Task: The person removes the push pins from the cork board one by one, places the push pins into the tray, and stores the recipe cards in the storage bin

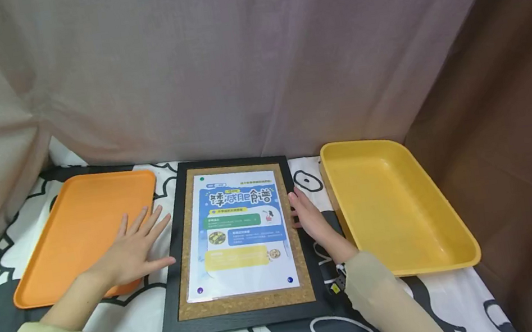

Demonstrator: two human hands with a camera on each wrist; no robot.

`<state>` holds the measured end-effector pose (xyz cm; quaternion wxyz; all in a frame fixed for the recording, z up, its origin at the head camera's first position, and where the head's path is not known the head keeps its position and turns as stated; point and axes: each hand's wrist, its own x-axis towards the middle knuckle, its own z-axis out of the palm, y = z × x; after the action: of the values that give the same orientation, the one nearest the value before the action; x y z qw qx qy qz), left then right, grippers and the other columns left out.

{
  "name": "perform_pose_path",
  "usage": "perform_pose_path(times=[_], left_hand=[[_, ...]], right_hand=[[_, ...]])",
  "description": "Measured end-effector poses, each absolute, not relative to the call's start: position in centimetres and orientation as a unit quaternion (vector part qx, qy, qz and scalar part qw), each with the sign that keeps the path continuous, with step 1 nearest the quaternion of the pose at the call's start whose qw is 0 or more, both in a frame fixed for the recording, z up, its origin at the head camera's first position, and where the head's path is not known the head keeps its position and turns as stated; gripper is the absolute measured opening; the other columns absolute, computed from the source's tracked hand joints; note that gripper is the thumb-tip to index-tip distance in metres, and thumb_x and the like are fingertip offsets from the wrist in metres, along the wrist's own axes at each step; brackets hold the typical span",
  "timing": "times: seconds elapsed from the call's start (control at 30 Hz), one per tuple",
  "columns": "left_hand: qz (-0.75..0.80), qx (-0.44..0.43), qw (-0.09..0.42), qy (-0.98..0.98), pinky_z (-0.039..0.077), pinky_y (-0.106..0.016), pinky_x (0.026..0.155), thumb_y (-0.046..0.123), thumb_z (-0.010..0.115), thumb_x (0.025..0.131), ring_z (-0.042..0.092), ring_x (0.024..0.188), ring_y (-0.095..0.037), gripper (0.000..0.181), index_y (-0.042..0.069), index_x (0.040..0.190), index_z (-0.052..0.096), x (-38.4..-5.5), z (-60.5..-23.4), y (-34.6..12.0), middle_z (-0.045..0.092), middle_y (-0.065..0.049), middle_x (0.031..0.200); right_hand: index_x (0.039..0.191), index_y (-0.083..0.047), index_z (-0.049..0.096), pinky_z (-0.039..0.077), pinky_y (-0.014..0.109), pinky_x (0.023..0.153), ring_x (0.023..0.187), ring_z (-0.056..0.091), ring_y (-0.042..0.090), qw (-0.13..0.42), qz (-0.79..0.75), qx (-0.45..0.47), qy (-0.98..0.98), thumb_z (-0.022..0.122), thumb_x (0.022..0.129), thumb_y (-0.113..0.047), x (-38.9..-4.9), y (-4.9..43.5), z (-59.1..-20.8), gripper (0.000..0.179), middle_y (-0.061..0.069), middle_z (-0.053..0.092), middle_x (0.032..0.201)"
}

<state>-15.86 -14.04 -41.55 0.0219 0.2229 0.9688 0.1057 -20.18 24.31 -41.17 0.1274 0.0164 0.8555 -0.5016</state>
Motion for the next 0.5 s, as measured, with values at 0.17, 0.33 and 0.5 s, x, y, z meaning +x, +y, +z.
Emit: perform_pose_path(times=[0.17, 0.33, 0.5], left_hand=[[0.112, 0.221, 0.024, 0.969, 0.0, -0.063, 0.11, 0.063, 0.055, 0.082, 0.007, 0.143, -0.04, 0.088, 0.013, 0.148, 0.026, -15.7, -41.6, -14.0, 0.014, -0.013, 0.157], [0.131, 0.234, 0.029, 0.963, 0.003, -0.064, 0.11, 0.061, 0.055, 0.083, 0.01, 0.143, -0.04, 0.086, 0.012, 0.147, 0.027, -15.5, -41.9, -13.5, 0.017, -0.012, 0.156], [0.157, 0.24, 0.033, 0.958, 0.003, -0.063, 0.11, 0.059, 0.056, 0.083, 0.012, 0.143, -0.04, 0.083, 0.011, 0.146, 0.03, -15.2, -42.1, -13.1, 0.02, -0.013, 0.155]], right_hand=[[0.149, -0.01, 0.012, 0.045, 0.047, 0.097, 0.126, 0.041, 0.037, 0.15, -0.541, 0.082, 0.823, 0.021, 0.098, -0.054, -21.1, 23.6, -40.9, 0.068, 0.024, 0.034, 0.142], [0.15, -0.01, 0.013, 0.044, 0.044, 0.094, 0.124, 0.04, 0.033, 0.173, -0.57, 0.144, 0.79, 0.022, 0.098, -0.055, -21.9, 23.1, -40.4, 0.069, 0.022, 0.035, 0.141], [0.147, -0.008, 0.022, 0.046, 0.035, 0.085, 0.117, 0.042, 0.027, 0.187, -0.573, 0.183, 0.776, 0.024, 0.097, -0.055, -22.4, 23.0, -40.1, 0.069, 0.018, 0.038, 0.139]])
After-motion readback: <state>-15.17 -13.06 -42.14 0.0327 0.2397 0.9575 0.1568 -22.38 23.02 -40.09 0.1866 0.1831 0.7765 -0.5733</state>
